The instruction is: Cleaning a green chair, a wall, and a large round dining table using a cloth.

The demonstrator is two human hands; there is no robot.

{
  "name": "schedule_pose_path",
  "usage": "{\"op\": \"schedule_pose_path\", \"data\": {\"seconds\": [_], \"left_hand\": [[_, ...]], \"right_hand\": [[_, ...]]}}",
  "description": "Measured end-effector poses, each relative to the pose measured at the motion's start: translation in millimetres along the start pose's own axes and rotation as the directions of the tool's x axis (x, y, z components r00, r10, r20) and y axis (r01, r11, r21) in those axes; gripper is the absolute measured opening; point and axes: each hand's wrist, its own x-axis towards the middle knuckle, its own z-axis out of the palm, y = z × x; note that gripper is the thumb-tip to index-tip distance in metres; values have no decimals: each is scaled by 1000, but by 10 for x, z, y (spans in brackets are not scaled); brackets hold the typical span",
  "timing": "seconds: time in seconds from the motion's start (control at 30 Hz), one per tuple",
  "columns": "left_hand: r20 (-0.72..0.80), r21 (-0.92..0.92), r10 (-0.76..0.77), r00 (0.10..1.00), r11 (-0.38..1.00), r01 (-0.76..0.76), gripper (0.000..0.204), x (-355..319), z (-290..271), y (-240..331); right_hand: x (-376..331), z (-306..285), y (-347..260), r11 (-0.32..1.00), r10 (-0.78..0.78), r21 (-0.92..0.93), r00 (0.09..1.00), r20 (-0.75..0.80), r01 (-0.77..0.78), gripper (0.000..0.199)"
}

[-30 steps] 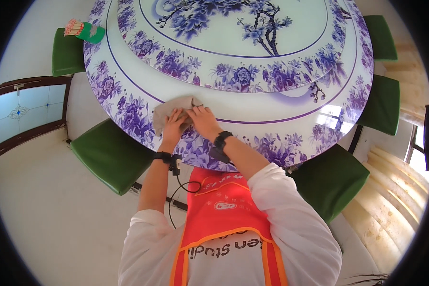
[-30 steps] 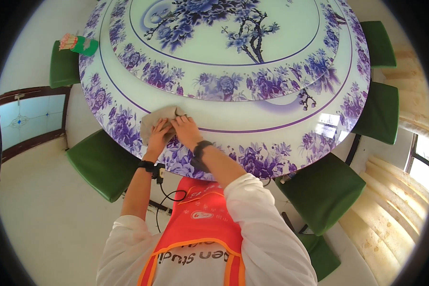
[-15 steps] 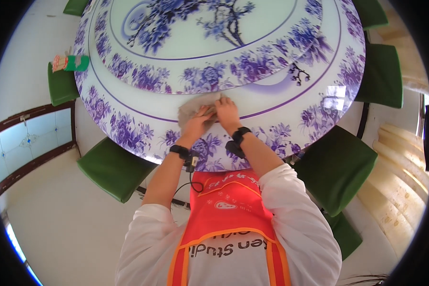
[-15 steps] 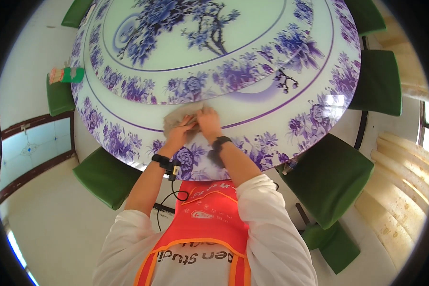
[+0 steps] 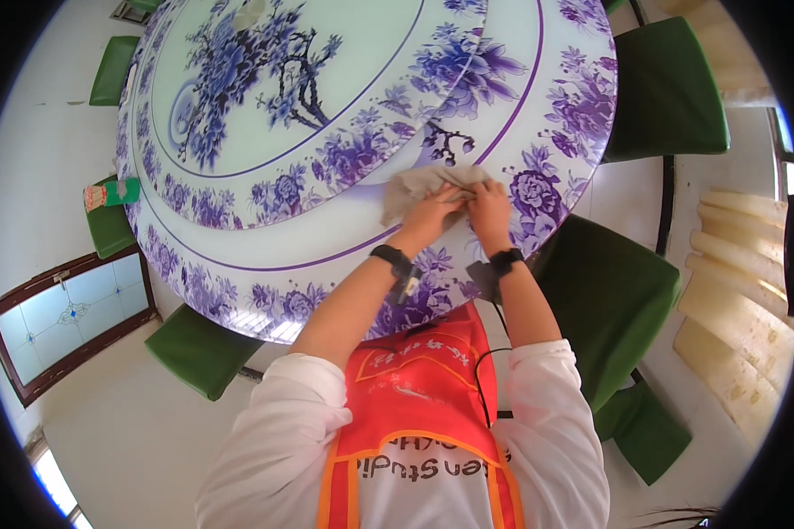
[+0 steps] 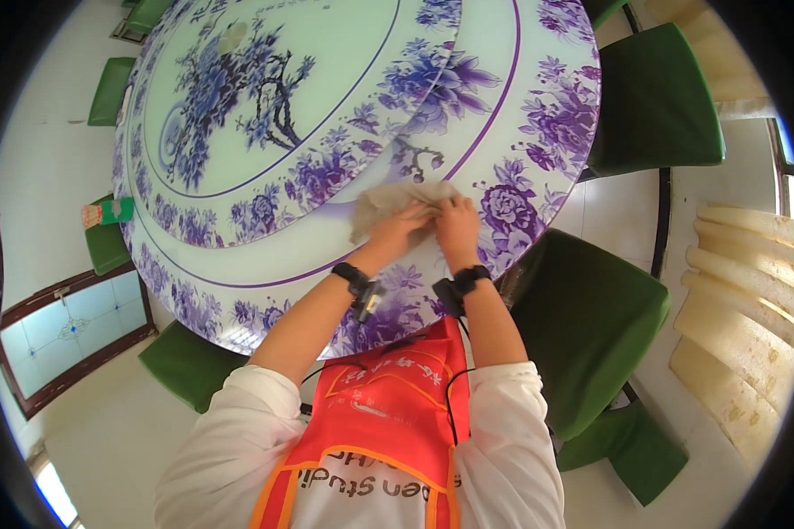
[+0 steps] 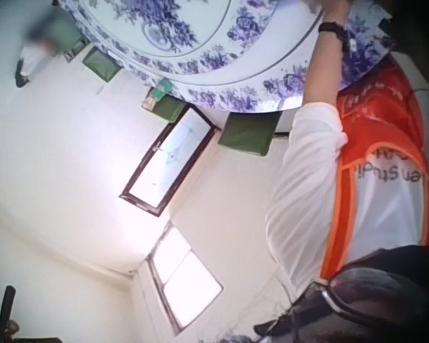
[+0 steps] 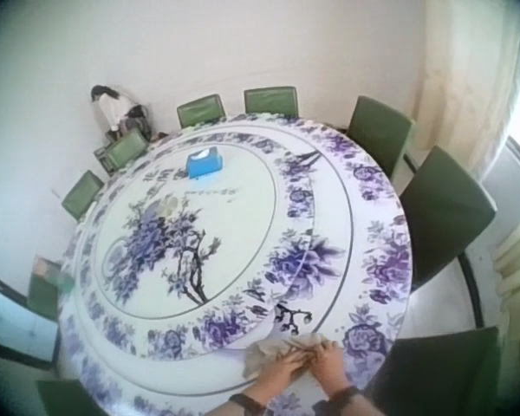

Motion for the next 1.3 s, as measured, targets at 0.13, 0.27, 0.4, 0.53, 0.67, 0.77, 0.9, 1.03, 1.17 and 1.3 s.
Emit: {"op": "schedule_pose_path", "data": {"seconds": [0.13, 0.27, 0.4, 0.53, 0.67, 0.77, 0.9, 1.03, 1.17, 1.3], "left_hand": [[53, -35, 107, 993, 994, -105, 32, 393, 362, 478], [87, 84, 222, 971, 970, -230, 27, 488, 717, 626], [7, 223, 260, 965, 941, -255, 29, 336, 703, 505], [-64, 267, 173, 983, 952, -150, 31, 49, 335, 116], [-125, 188, 71, 990, 981, -47, 30, -561, -183, -360], [-197, 103, -19, 980, 994, 40, 30, -1203, -478, -813], [-363, -55, -133, 922, 991, 121, 27, -2343, -853, -1329], [-386, -182, -259, 886, 962, 202, 25, -3546, -1041, -1902], [-428, -323, -341, 837, 922, 211, 32, -4300, -1085, -2170], [-499, -283, -466, 731, 885, 370, 43, -4178, -1093, -1912]], "right_hand": [[-149, -383, 504, 982, 171, -69, 980, -99, -178, 13], [-373, -549, 699, 959, 273, -49, 957, -98, -279, 12], [-299, -466, 631, 962, 250, -104, 968, -29, -252, 12], [-70, -176, 164, 964, 237, -152, 962, 136, -216, 14], [-49, 302, -537, 983, 122, -167, 945, 304, -74, 17], [-280, 758, -1206, 978, 88, -210, 925, 369, -9, 20], [-883, 1316, -2230, 982, -31, -152, 891, 453, 111, 25], [-1608, 1887, -3072, 970, -199, -10, 818, 540, 242, 27], [-2011, 2063, -3602, 940, -320, 123, 697, 642, 318, 32], [-2000, 1991, -3609, 964, -261, 131, 740, 620, 230, 29]]}}
